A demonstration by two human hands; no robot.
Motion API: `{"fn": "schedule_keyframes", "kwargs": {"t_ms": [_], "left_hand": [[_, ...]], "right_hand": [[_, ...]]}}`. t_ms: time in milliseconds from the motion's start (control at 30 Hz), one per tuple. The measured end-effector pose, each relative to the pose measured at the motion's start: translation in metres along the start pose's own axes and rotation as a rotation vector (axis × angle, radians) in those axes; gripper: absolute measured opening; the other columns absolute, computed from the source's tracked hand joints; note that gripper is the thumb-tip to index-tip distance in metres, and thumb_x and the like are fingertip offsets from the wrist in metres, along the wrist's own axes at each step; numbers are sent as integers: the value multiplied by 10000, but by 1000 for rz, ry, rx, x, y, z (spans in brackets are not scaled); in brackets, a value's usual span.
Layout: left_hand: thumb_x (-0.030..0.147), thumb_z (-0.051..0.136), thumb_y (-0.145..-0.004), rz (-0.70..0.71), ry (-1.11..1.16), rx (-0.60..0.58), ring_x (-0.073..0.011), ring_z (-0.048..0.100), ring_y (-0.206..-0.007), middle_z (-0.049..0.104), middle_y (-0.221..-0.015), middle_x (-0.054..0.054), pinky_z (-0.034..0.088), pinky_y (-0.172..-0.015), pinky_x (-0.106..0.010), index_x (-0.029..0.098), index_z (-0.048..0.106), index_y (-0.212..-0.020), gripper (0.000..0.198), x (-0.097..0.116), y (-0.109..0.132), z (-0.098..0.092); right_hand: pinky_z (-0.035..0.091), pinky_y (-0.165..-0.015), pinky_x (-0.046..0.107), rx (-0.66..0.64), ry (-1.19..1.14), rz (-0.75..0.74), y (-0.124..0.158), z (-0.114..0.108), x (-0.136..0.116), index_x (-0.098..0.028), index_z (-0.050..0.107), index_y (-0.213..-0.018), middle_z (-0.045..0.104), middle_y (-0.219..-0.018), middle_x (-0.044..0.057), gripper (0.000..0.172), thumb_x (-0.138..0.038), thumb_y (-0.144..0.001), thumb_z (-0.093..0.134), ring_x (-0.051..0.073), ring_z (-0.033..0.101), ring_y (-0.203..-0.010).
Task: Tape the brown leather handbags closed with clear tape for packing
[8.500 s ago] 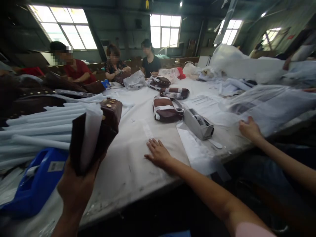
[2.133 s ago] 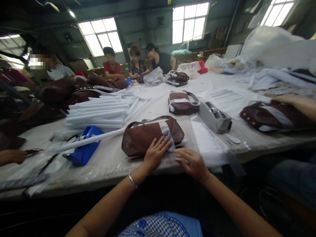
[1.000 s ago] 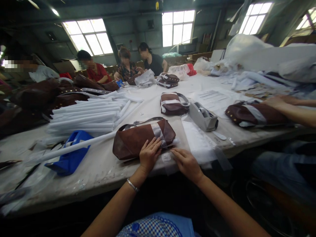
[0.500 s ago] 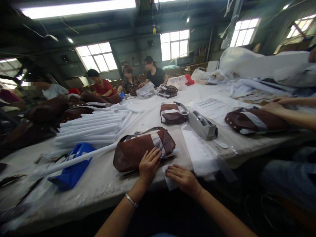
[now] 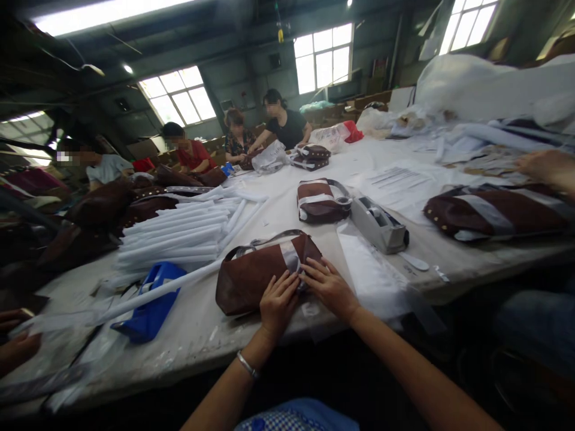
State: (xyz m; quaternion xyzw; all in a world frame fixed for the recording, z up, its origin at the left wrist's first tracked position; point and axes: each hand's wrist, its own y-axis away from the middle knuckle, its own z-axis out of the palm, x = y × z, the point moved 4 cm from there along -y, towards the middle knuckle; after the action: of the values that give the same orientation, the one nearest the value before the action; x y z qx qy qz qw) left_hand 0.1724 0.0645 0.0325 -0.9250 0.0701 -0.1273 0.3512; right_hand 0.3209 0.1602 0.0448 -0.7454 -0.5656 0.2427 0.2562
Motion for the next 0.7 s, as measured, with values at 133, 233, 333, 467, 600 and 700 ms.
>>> {"fn": "schedule_keyframes", "kwargs": {"t_ms": [133,233,333,467,600,700], "left_hand": [[193,634,-910,-47,56,-41,-238,564,-1309,644,-1357,-40,426,-1137,-515,275,561,-1352,455,-2,0,-2],[328,702,-884,-100,123,-19,-242,599,-1268,688,-1293,-32,416,-1143,-516,278,640,-1226,351,-1,-1,-6],[327,692,-895,-137,148,23,-226,631,-1222,720,-1229,-25,423,-1136,-497,269,687,-1087,201,0,-3,-8],[271,657,-918,-89,121,47,-211,638,-1203,741,-1165,-23,425,-1130,-475,254,706,-1031,124,2,-6,-8],[275,648,-924,-102,69,53,-172,670,-1066,750,-1021,-4,411,-1138,-444,264,720,-984,95,2,-7,-11],[320,651,-921,-79,24,50,-139,670,-980,745,-955,19,409,-1137,-409,270,722,-941,89,4,-4,-10]], "right_hand": [[440,-1130,510,20,15,-32,8,10,8,-248,510,-1434,585,-1422,65,475,-99,-984,492,250,499,-1363],[435,-1134,508,28,14,-33,13,11,3,-245,479,-1458,571,-1434,65,485,-110,-993,486,249,474,-1383],[434,-1134,514,30,-2,-44,12,11,0,-247,468,-1466,576,-1427,66,492,-111,-993,487,250,467,-1388],[417,-1144,530,14,0,-17,9,10,0,-257,460,-1472,586,-1416,63,510,-92,-989,465,249,469,-1386],[382,-1174,496,-40,33,-41,22,-9,-14,-232,460,-1478,539,-1466,66,528,-85,-971,449,258,434,-1411],[311,-1223,440,-57,22,-85,53,-20,-28,-262,462,-1486,546,-1461,34,576,-111,-930,466,244,483,-1375]]}}
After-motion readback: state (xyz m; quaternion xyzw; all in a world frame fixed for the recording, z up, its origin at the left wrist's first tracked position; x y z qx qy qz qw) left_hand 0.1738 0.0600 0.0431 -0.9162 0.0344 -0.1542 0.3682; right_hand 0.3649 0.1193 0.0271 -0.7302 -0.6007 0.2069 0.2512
